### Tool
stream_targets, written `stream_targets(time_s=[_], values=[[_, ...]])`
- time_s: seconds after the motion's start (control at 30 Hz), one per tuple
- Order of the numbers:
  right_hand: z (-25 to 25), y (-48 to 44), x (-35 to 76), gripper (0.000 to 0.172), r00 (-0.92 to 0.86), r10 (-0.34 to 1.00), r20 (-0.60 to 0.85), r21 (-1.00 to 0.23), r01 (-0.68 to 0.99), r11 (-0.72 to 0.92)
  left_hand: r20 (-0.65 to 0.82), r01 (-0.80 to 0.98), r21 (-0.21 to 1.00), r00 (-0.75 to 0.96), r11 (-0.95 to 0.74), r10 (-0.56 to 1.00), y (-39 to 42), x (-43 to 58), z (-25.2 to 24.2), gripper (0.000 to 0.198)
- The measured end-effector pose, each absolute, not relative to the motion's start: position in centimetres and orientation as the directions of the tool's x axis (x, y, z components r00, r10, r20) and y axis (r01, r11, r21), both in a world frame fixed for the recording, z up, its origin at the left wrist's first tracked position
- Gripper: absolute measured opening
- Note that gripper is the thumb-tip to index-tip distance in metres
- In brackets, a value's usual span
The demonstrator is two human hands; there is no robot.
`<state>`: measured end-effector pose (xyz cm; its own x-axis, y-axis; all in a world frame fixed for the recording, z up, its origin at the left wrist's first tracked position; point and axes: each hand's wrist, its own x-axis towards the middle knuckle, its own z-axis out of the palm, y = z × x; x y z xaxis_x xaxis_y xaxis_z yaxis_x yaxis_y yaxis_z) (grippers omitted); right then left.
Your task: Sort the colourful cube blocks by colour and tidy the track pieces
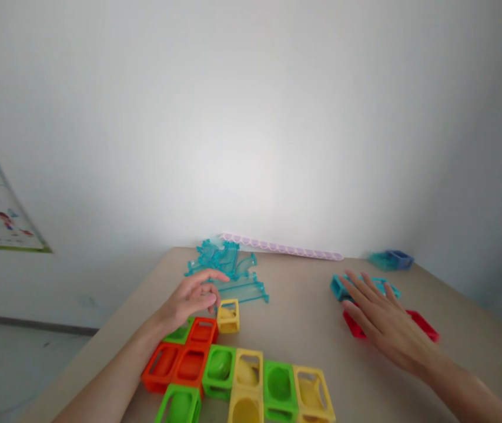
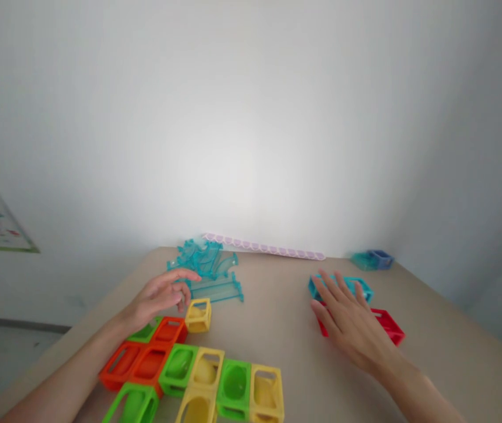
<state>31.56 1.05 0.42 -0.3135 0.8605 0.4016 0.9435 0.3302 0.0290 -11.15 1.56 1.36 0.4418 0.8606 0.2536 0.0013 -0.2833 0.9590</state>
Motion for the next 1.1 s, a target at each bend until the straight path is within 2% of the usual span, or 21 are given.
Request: stream_targets(time_s=[0.07, 0.13, 0.23, 0.3, 0.33, 0.4, 0.5, 0.6, 0.83, 0.97, 1.1], values=[[2.5, -0.7, 27.2, 0.051, -0.408, 0.798, 0.443, -0.038, 0.881, 0.472, 0.238, 0.007, 0.964, 0.425, -0.266, 0.873, 1.7, -11.2, 1.3, 0.039], [4.9, -2.8, 21.6, 0.034, -0.516, 0.762, 0.392, -0.157, 0.779, 0.608, 0.255, -0.033, 0.964, 0.373, -0.262, 0.892, 1.8, -11.1, 1.2, 0.033], [7.5, -4.8, 13.6, 0.024, -0.609, 0.733, 0.303, -0.266, 0.685, 0.678, 0.277, -0.128, 0.96, 0.274, -0.251, 0.921, 2.0, -11.0, 1.2, 0.027], [7.8, -4.8, 9.8, 0.022, -0.675, 0.675, 0.3, -0.182, 0.654, 0.735, 0.261, -0.156, 0.961, 0.231, -0.23, 0.937, 2.1, -10.9, 1.2, 0.025], [7.6, -4.5, 8.6, 0.026, -0.696, 0.652, 0.301, -0.133, 0.646, 0.751, 0.255, -0.157, 0.962, 0.216, -0.224, 0.943, 2.1, -10.9, 1.2, 0.024], [6.6, -3.6, 7.3, 0.029, -0.735, 0.643, 0.214, -0.079, 0.643, 0.762, 0.254, -0.147, 0.963, 0.195, -0.227, 0.947, 2.1, -10.9, 1.2, 0.024], [4.9, -2.7, 7.1, 0.025, -0.702, 0.7, 0.134, -0.067, 0.698, 0.713, 0.241, -0.094, 0.97, 0.211, -0.226, 0.947, 1.9, -10.8, 1.5, 0.024], [4.3, -2.7, 7.6, 0.025, -0.685, 0.711, 0.161, -0.06, 0.712, 0.699, 0.205, -0.016, 0.978, 0.259, -0.208, 0.944, 1.7, -10.5, 1.9, 0.025], [4.7, -3.2, 7.5, 0.021, -0.678, 0.709, 0.195, -0.093, 0.707, 0.701, 0.186, -0.035, 0.982, 0.24, -0.183, 0.953, 1.7, -10.5, 1.9, 0.024], [4.3, -3.4, 7.5, 0.021, -0.67, 0.692, 0.269, -0.166, 0.676, 0.718, 0.174, -0.074, 0.984, 0.209, -0.162, 0.962, 2.0, -10.6, 1.7, 0.022], [4.0, -3.4, 7.4, 0.033, -0.694, 0.676, 0.249, -0.256, 0.626, 0.736, 0.193, -0.089, 0.98, 0.159, -0.18, 0.968, 2.2, -10.6, 1.5, 0.018]])
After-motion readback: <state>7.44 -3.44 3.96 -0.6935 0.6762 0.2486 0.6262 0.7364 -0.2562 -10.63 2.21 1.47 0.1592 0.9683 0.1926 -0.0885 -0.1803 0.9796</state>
